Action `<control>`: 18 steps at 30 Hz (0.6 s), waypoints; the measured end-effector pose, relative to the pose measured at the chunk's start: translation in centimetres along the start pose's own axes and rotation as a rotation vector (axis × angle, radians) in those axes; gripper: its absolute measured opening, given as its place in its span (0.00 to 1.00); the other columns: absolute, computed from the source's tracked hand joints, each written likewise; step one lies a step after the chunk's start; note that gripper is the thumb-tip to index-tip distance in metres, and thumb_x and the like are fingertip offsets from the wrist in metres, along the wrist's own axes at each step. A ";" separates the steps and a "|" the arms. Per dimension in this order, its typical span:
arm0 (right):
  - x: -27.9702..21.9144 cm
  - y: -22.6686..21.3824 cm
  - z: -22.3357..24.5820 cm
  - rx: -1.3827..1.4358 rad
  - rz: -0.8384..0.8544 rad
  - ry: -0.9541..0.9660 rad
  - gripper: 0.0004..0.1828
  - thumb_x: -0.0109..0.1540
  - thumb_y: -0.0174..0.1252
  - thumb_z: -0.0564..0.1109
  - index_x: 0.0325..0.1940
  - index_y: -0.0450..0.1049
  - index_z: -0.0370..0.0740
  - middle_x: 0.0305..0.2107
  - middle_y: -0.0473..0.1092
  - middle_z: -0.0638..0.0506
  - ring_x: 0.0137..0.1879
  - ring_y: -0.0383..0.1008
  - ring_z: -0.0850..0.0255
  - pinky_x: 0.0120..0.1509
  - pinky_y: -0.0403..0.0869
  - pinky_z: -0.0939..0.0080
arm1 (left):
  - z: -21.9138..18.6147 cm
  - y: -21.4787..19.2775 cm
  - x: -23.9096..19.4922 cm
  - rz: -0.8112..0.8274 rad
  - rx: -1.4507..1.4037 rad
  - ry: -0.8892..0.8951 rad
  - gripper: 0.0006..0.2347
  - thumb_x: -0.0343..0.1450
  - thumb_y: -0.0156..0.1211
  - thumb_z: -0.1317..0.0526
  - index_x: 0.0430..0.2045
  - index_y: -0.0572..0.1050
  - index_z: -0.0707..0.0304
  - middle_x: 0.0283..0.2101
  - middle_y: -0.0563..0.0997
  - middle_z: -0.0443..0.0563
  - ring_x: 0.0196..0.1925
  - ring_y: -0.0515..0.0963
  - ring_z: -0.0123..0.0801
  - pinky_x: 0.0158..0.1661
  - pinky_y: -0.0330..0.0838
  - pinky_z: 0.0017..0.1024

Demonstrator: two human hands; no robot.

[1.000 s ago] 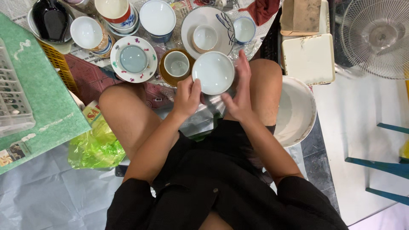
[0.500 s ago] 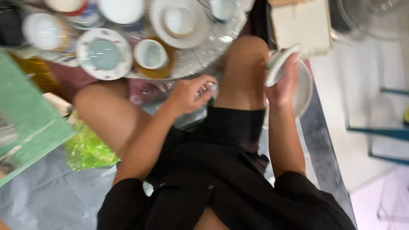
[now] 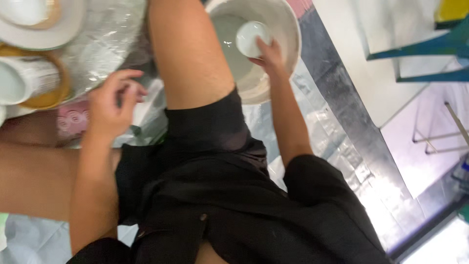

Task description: The person washes various ceramic dishes, including cups, bowls, and plates, by hand in a white bucket filled with water. They rinse each item individually and place them on a nearby table covered with newspaper.

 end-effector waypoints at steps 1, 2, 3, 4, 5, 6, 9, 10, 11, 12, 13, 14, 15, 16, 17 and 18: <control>2.0 0.3 -1.4 0.003 -0.007 0.039 0.33 0.62 0.62 0.57 0.67 0.63 0.45 0.51 0.74 0.47 0.49 0.82 0.51 0.44 0.84 0.47 | 0.6 -0.2 0.0 0.001 -0.028 -0.025 0.09 0.83 0.50 0.68 0.56 0.70 0.72 0.39 0.82 0.56 0.38 0.82 0.28 0.40 0.74 0.23; 3.8 1.0 -3.3 0.012 -0.009 0.082 0.34 0.62 0.60 0.61 0.68 0.64 0.45 0.50 0.73 0.48 0.48 0.81 0.53 0.44 0.86 0.47 | 1.4 -0.5 -0.3 0.003 -0.047 -0.054 0.09 0.85 0.49 0.67 0.57 0.69 0.73 0.40 0.82 0.57 0.39 0.82 0.29 0.40 0.73 0.22; 5.2 0.8 -4.7 -0.084 -0.065 0.069 0.34 0.63 0.58 0.64 0.67 0.66 0.45 0.49 0.75 0.48 0.46 0.82 0.53 0.43 0.85 0.46 | 1.9 -0.6 -0.7 -0.017 -0.117 -0.046 0.09 0.86 0.49 0.66 0.58 0.68 0.73 0.41 0.82 0.58 0.39 0.82 0.30 0.41 0.74 0.22; 6.7 0.9 -5.5 -0.176 -0.113 0.052 0.34 0.64 0.55 0.66 0.67 0.68 0.45 0.47 0.77 0.48 0.45 0.82 0.54 0.42 0.84 0.46 | 2.2 -1.1 -0.9 -0.042 -0.179 -0.033 0.10 0.87 0.49 0.64 0.59 0.67 0.73 0.42 0.82 0.59 0.40 0.82 0.31 0.42 0.74 0.22; 7.7 0.9 -6.5 -0.142 -0.100 0.051 0.32 0.65 0.55 0.65 0.66 0.68 0.44 0.46 0.77 0.47 0.44 0.83 0.53 0.41 0.84 0.45 | 2.6 -1.1 -1.1 -0.056 -0.231 -0.033 0.10 0.88 0.49 0.63 0.60 0.66 0.72 0.42 0.81 0.59 0.40 0.82 0.31 0.43 0.74 0.23; 8.6 1.5 -7.4 -0.111 -0.076 0.044 0.31 0.66 0.55 0.64 0.65 0.67 0.43 0.46 0.77 0.46 0.44 0.83 0.52 0.40 0.85 0.44 | 2.9 -1.3 -1.4 -0.082 -0.279 -0.029 0.11 0.89 0.49 0.61 0.60 0.66 0.72 0.43 0.81 0.60 0.40 0.82 0.32 0.43 0.75 0.23; 9.6 3.5 -8.7 0.080 0.114 -0.074 0.29 0.63 0.60 0.55 0.65 0.60 0.49 0.49 0.73 0.50 0.48 0.81 0.55 0.42 0.86 0.46 | 3.0 -0.5 -2.2 -0.089 -0.365 -0.053 0.13 0.88 0.50 0.58 0.60 0.65 0.71 0.41 0.81 0.60 0.39 0.81 0.33 0.43 0.75 0.24; 9.8 4.1 -8.3 0.155 0.200 -0.133 0.30 0.61 0.62 0.50 0.65 0.58 0.52 0.51 0.72 0.52 0.51 0.80 0.58 0.43 0.87 0.47 | 2.7 -0.1 -2.3 -0.073 -0.376 -0.054 0.14 0.87 0.51 0.57 0.60 0.64 0.72 0.41 0.81 0.60 0.39 0.81 0.32 0.43 0.74 0.24; 9.9 4.1 -8.0 0.066 0.170 -0.180 0.30 0.61 0.65 0.48 0.63 0.61 0.47 0.49 0.74 0.49 0.48 0.81 0.56 0.39 0.85 0.49 | 2.3 0.4 -2.2 -0.058 -0.387 -0.055 0.15 0.87 0.51 0.57 0.60 0.64 0.72 0.41 0.81 0.60 0.39 0.81 0.32 0.44 0.74 0.24; 9.6 4.2 -7.9 -0.025 0.140 -0.220 0.29 0.60 0.69 0.46 0.61 0.65 0.42 0.47 0.76 0.46 0.44 0.82 0.54 0.35 0.83 0.50 | 1.7 0.8 -2.1 -0.057 -0.395 -0.051 0.15 0.86 0.51 0.57 0.60 0.64 0.72 0.40 0.80 0.60 0.38 0.80 0.32 0.43 0.74 0.24; 9.2 4.3 -7.7 -0.115 0.110 -0.259 0.28 0.59 0.73 0.45 0.59 0.69 0.37 0.45 0.78 0.43 0.41 0.83 0.52 0.31 0.80 0.52 | 1.0 1.4 -2.0 -0.055 -0.402 -0.047 0.15 0.85 0.51 0.58 0.59 0.64 0.72 0.40 0.80 0.60 0.38 0.80 0.32 0.43 0.75 0.25; 9.1 4.1 -7.7 -0.207 0.018 -0.221 0.26 0.61 0.72 0.47 0.58 0.71 0.37 0.44 0.78 0.44 0.41 0.83 0.53 0.31 0.81 0.53 | 0.3 1.9 -1.7 -0.051 -0.411 -0.039 0.15 0.84 0.51 0.58 0.59 0.64 0.72 0.40 0.80 0.60 0.37 0.80 0.32 0.42 0.75 0.25; 9.0 3.7 -7.7 -0.299 -0.073 -0.182 0.24 0.62 0.70 0.50 0.57 0.73 0.37 0.43 0.78 0.45 0.40 0.83 0.54 0.31 0.81 0.53 | -0.7 2.8 -1.2 0.008 -0.423 -0.003 0.15 0.84 0.51 0.59 0.59 0.64 0.71 0.40 0.80 0.60 0.38 0.80 0.32 0.43 0.75 0.26; 8.7 3.3 -7.6 -0.392 -0.168 -0.143 0.23 0.63 0.68 0.52 0.56 0.75 0.37 0.43 0.78 0.46 0.40 0.82 0.56 0.30 0.81 0.54 | -1.9 3.8 -0.7 0.068 -0.438 0.034 0.15 0.83 0.51 0.59 0.59 0.63 0.71 0.40 0.80 0.60 0.38 0.80 0.32 0.43 0.76 0.26; 8.5 3.5 -7.8 -0.328 -0.158 -0.122 0.23 0.64 0.64 0.52 0.58 0.73 0.39 0.43 0.78 0.46 0.39 0.83 0.55 0.31 0.80 0.53 | -3.1 4.7 -0.1 0.129 -0.453 0.071 0.15 0.83 0.51 0.59 0.59 0.63 0.71 0.40 0.80 0.61 0.38 0.80 0.32 0.43 0.76 0.27; 8.4 3.7 -7.9 -0.267 -0.146 -0.102 0.22 0.65 0.59 0.52 0.60 0.71 0.41 0.43 0.77 0.47 0.38 0.83 0.54 0.31 0.80 0.52 | -4.1 5.6 0.5 0.164 -0.484 0.086 0.14 0.82 0.51 0.60 0.59 0.63 0.71 0.40 0.80 0.61 0.38 0.80 0.33 0.42 0.77 0.27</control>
Point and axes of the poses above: each hand's wrist, its own x-axis towards the middle knuckle, its own y-axis out of the palm, z = x × y, the point moved 7 cm from there along x, towards the middle knuckle
